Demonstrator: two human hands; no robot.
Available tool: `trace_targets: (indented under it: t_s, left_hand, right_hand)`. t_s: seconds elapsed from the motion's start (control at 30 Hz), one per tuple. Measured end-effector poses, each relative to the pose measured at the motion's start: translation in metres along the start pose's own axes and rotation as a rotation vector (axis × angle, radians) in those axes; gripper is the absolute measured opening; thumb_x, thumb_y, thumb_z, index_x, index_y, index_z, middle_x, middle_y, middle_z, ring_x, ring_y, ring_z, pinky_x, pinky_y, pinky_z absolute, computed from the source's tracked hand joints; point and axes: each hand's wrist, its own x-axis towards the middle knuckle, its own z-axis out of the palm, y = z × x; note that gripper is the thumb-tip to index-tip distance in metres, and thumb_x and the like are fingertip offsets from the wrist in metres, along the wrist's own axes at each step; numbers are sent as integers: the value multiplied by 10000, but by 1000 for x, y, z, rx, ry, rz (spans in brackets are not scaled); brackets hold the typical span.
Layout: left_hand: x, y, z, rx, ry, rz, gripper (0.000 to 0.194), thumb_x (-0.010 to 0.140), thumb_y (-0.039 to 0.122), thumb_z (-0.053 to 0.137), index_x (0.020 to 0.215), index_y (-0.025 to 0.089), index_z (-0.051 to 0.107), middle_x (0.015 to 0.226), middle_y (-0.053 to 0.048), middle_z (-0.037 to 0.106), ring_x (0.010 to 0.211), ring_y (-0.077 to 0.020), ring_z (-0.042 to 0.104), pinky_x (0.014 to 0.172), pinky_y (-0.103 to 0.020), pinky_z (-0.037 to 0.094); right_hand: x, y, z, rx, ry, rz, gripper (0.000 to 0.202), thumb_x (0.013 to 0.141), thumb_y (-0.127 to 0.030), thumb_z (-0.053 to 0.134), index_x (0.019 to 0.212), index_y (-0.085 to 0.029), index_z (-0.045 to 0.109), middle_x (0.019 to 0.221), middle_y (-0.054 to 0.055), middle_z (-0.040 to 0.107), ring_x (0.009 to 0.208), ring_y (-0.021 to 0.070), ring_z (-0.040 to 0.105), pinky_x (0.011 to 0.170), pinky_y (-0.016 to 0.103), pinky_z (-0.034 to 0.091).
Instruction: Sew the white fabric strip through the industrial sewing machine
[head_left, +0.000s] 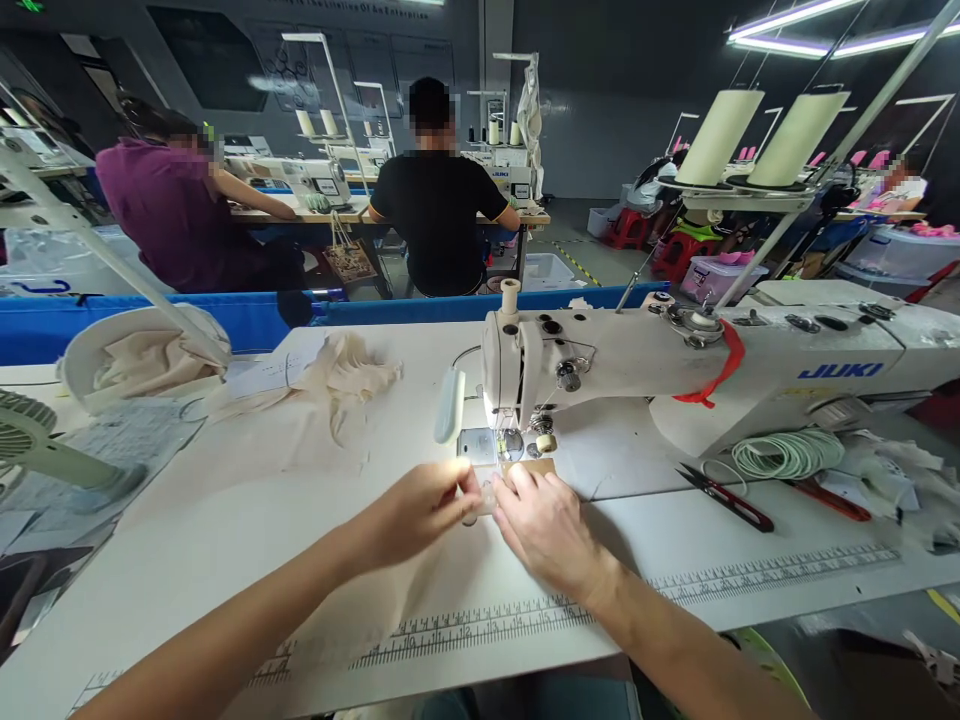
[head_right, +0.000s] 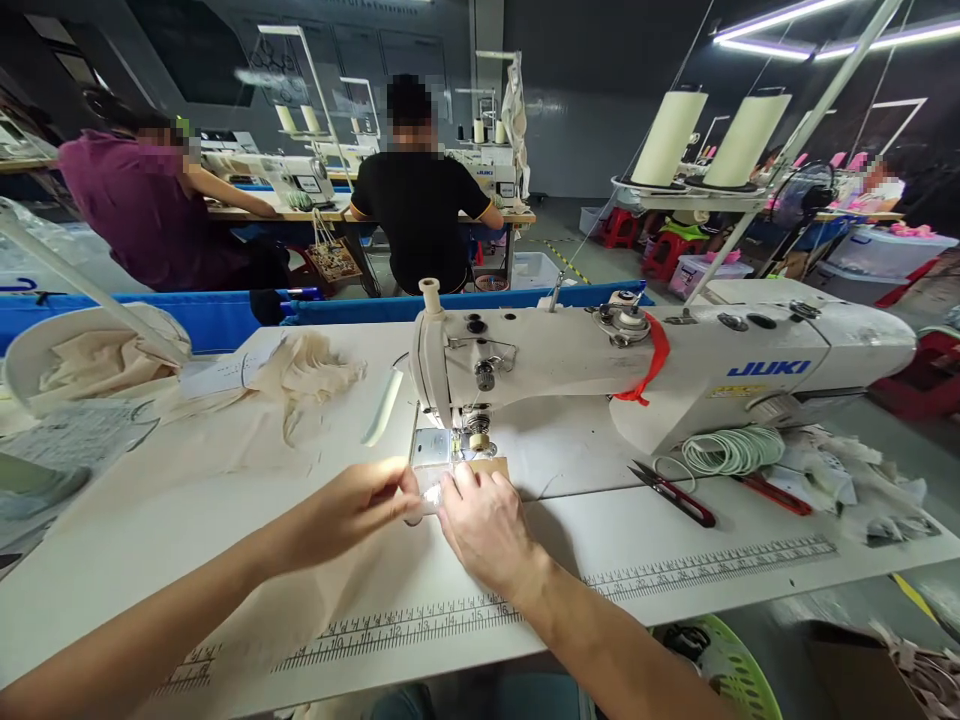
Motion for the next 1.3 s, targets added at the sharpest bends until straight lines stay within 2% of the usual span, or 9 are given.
trace_targets:
  t_s: [0.1,0.23,0.37,0.47,0.53,0.63,0.83,1.0,1.3]
  left_hand:
    - [-30,-11,13,100,-23,134,216,966,301,389,851,226,556,940,-55,722,732,-177,648,618,-264,455]
    - [-51,-42,16,189,53,119,251,993,320,363,833,235,537,1330,-76,650,808,-190,709,628,-271,493]
    - [-56,-54,-10,213,81,54,257,974,380,405,831,243,570,1241,-64,696,790,-190,707,673,-272,507]
    - [-54,-39,-27,196,57,3,265,964,392,410,818,234,566,1097,-54,728,852,-201,691,694,-265,489]
    - [-43,-23,-30,182,34,-28,263,957,391,423,811,225,566,878,-30,714,718,-177,637,629,-255,442]
    - [-11,-5,-24,135,-13,-14,246,935,354,435,774,210,552,635,14,578,546,-138,479,538,-254,340]
    - [47,-21,-8,-80,-158,51,232,885,410,507,790,201,543,759,-5,592,687,-155,529,631,-264,405]
    - [39,-33,-3,-90,-55,-60,253,882,432,474,771,207,507,684,16,547,631,-154,488,588,-270,365]
    - [39,-21,9,-36,32,-184,248,813,442,467,754,220,559,703,-1,644,674,-187,582,626,-289,415]
  right_hand:
    - [0,0,0,14,10,15,230,990,-235,508,1142,-123,640,906,71,632,727,209,538,597,345,342]
    - [-1,-1,-1,25,21,26,223,987,-222,516,1133,-119,649,906,68,632,701,201,514,601,346,344]
    - [-2,-2,-1,27,34,35,209,977,-243,537,1109,-132,653,915,65,631,713,206,510,615,348,354]
    - [-3,-4,-1,23,35,35,177,972,-246,545,1062,-143,656,915,61,630,710,202,502,621,349,352]
    - [-2,-5,-1,18,34,32,163,973,-244,541,1041,-147,654,916,63,629,717,203,501,627,352,349]
    - [-2,-5,0,8,33,31,185,978,-251,530,1077,-141,641,907,69,623,732,214,510,629,356,343]
    - [-3,-1,4,2,42,11,185,978,-247,497,876,-179,636,856,51,598,716,207,500,621,358,331]
    - [-3,0,6,13,50,4,240,979,-265,500,1127,-132,636,883,61,604,712,214,497,603,362,328]
    - [-4,4,3,46,58,28,203,980,-225,483,1053,-158,660,864,55,616,715,210,515,628,352,355]
